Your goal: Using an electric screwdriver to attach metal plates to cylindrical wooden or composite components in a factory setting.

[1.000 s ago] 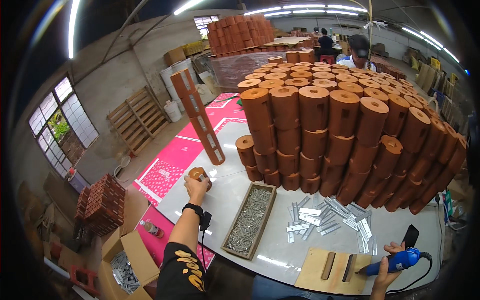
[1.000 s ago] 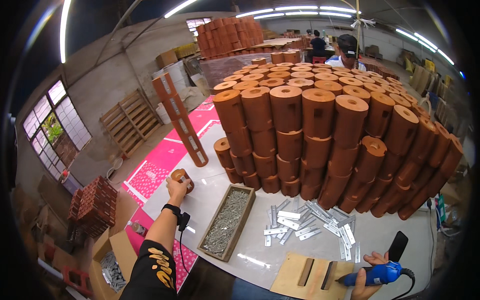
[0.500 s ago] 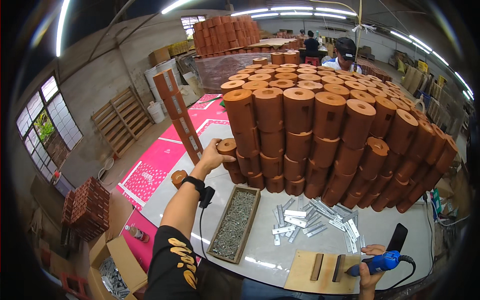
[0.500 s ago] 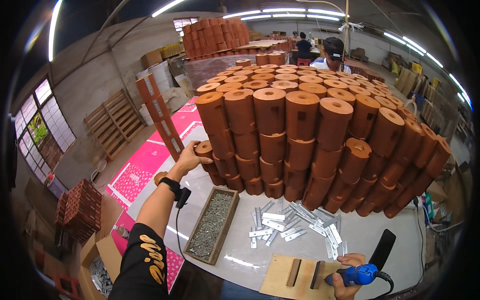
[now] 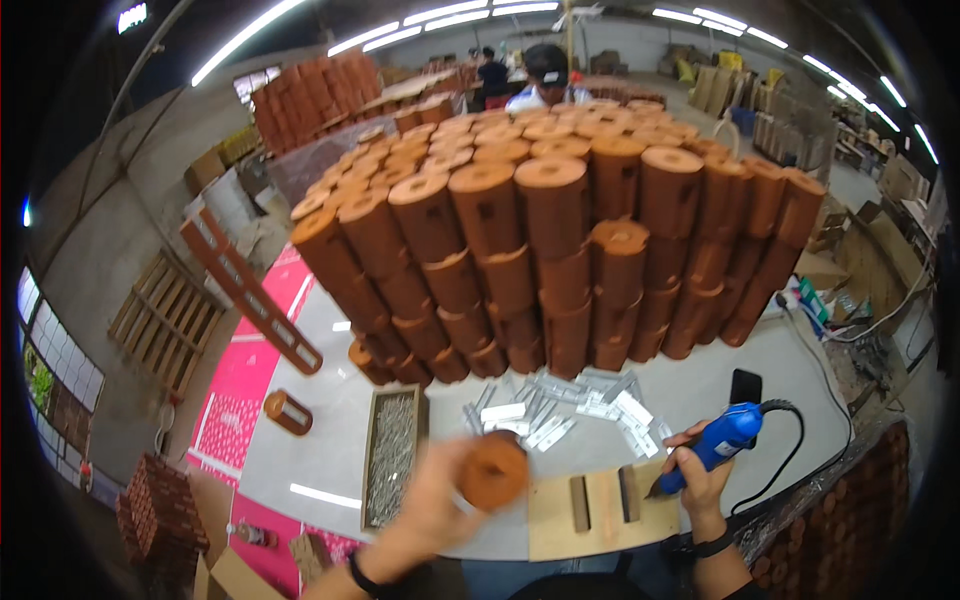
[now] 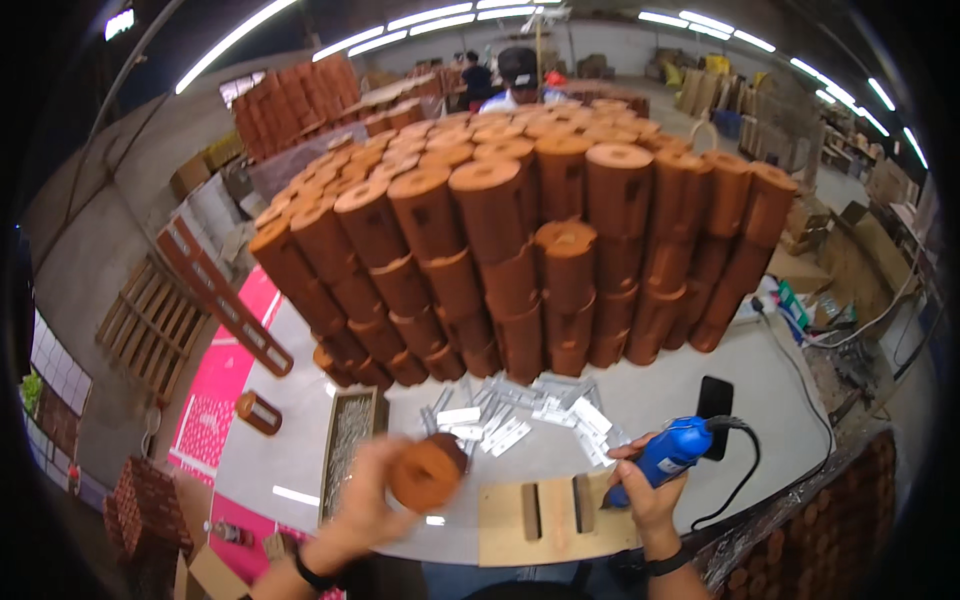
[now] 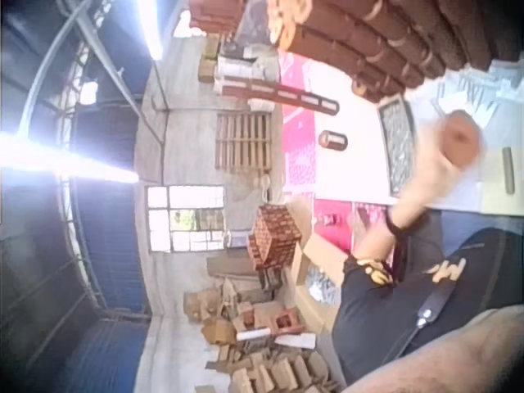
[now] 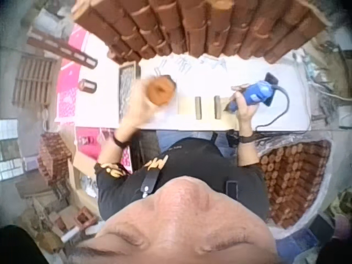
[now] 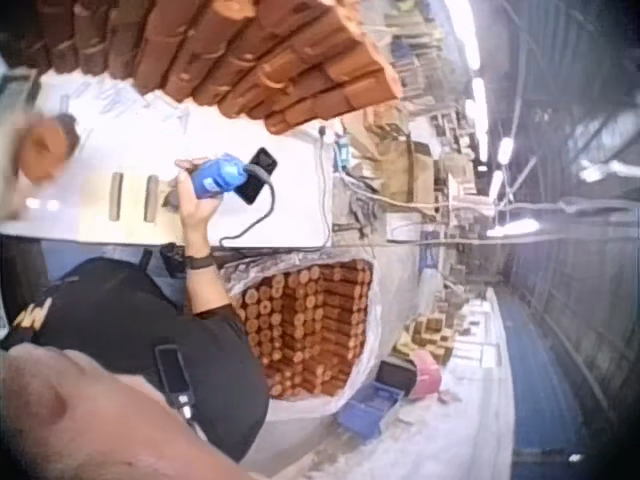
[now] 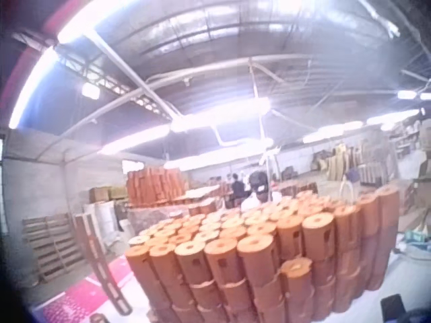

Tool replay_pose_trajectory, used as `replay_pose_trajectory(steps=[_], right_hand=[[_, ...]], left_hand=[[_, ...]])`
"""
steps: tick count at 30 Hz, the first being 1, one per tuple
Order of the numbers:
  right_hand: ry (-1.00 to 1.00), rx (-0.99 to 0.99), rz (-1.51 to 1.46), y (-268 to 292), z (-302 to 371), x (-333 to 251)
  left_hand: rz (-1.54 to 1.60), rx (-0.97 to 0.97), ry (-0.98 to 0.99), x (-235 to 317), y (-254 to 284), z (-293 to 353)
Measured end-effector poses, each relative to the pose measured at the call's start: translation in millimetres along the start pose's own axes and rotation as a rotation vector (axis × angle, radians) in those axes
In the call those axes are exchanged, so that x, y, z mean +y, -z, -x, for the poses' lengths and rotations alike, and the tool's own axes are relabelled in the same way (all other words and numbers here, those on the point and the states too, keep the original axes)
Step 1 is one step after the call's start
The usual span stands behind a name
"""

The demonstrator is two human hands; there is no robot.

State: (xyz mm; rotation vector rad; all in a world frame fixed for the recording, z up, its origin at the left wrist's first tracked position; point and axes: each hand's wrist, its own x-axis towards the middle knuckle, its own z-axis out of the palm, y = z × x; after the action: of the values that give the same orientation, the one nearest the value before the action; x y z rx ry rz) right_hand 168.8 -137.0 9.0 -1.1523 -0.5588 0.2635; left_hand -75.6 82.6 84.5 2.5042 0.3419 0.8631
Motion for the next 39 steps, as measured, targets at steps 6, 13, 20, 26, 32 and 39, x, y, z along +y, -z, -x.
replay_pose_trajectory(steps=[6,13,20,26,32,39], right_hand=[[-0.024,0.159,-0.014,-0.7,8.7,-8.0],[0.060,0.214,0.022,18.0,19.3,-7.5],[0.022,0.099,-0.112,13.4,19.6,-5.8],[0.012,0.126,-0.119,12.5,25.0,-5.1],[0.121,0.037,-0.008,0.9,17.9,-1.2],[0.119,0.027,0.059,0.7,17.7,13.5]], left_hand=[[-0.072,-0.263,-0.390,6.8,-129.8,29.8],[-0.084,-0.382,-0.402,39.1,-144.2,36.9],[0.159,-0.319,-0.024,24.9,-146.7,25.7],[0.075,-0.490,-0.137,27.1,-126.0,-0.5],[-0.246,-0.271,0.112,-75.2,-132.1,-26.5],[-0.446,-0.295,0.150,-109.0,-141.0,-21.2]])
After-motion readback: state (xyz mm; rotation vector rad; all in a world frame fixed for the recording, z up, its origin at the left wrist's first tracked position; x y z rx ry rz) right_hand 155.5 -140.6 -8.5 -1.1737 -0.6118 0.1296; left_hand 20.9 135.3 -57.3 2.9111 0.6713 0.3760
